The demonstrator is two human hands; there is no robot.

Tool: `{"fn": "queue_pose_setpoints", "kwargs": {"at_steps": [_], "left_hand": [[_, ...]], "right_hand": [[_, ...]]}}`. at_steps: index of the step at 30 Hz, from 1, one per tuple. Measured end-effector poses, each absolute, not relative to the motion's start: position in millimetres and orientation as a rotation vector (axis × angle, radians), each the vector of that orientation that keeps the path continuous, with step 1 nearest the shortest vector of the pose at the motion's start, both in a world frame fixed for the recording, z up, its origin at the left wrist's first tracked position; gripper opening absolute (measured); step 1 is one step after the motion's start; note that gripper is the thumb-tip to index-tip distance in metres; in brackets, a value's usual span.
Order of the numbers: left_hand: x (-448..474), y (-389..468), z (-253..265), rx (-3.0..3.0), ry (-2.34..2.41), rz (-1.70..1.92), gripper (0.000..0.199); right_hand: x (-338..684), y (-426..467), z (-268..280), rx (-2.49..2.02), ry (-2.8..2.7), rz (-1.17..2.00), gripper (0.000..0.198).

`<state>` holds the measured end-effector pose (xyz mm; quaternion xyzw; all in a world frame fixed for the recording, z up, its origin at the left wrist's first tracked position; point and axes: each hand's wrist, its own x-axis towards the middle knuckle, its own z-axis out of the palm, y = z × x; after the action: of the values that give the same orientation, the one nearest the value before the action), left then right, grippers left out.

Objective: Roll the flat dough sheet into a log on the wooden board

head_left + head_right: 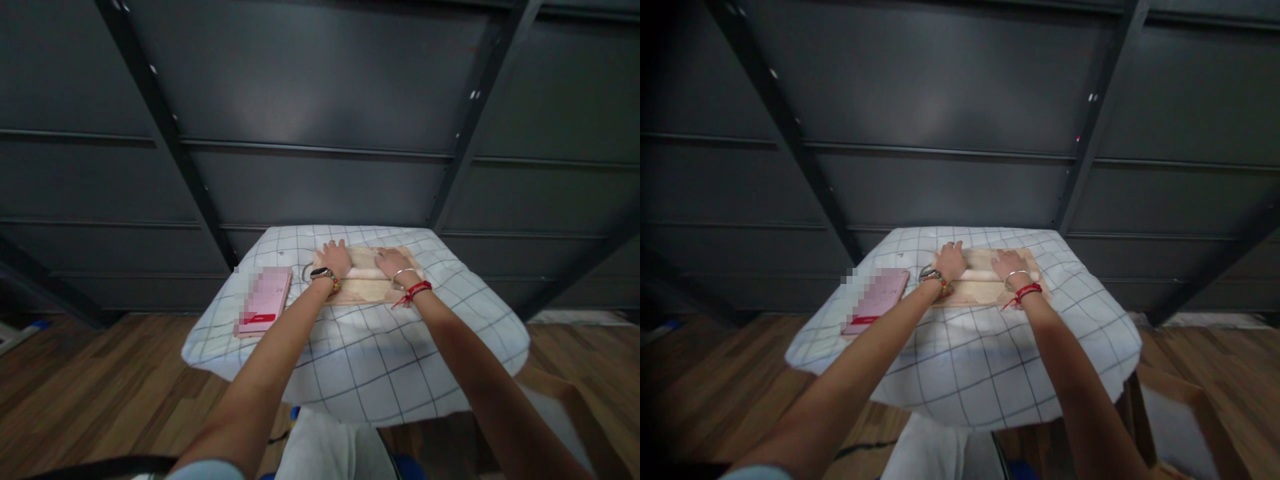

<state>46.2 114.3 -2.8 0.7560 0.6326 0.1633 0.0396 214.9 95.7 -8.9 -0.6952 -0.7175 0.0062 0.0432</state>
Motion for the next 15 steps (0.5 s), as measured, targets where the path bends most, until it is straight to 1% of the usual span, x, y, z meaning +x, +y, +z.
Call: {"fn": "queue_pose_setpoints", "kwargs": {"at_steps": [6,11,15], "left_hand": [[46,98,-8,2.369,1.903,0.488,0.050],[43,79,-17,2.476,1.867,0.448,0.050],[42,75,-20,2.516,1.854,0.574,0.047]], "right_hand": [[215,72,-15,-2.166,-2.160,0.024,0.050],[214,53,-23,-2.190,-2.126,-0.051,0.049],[217,56,-21,-2.155,-2.210,0.037,0.047]]}}
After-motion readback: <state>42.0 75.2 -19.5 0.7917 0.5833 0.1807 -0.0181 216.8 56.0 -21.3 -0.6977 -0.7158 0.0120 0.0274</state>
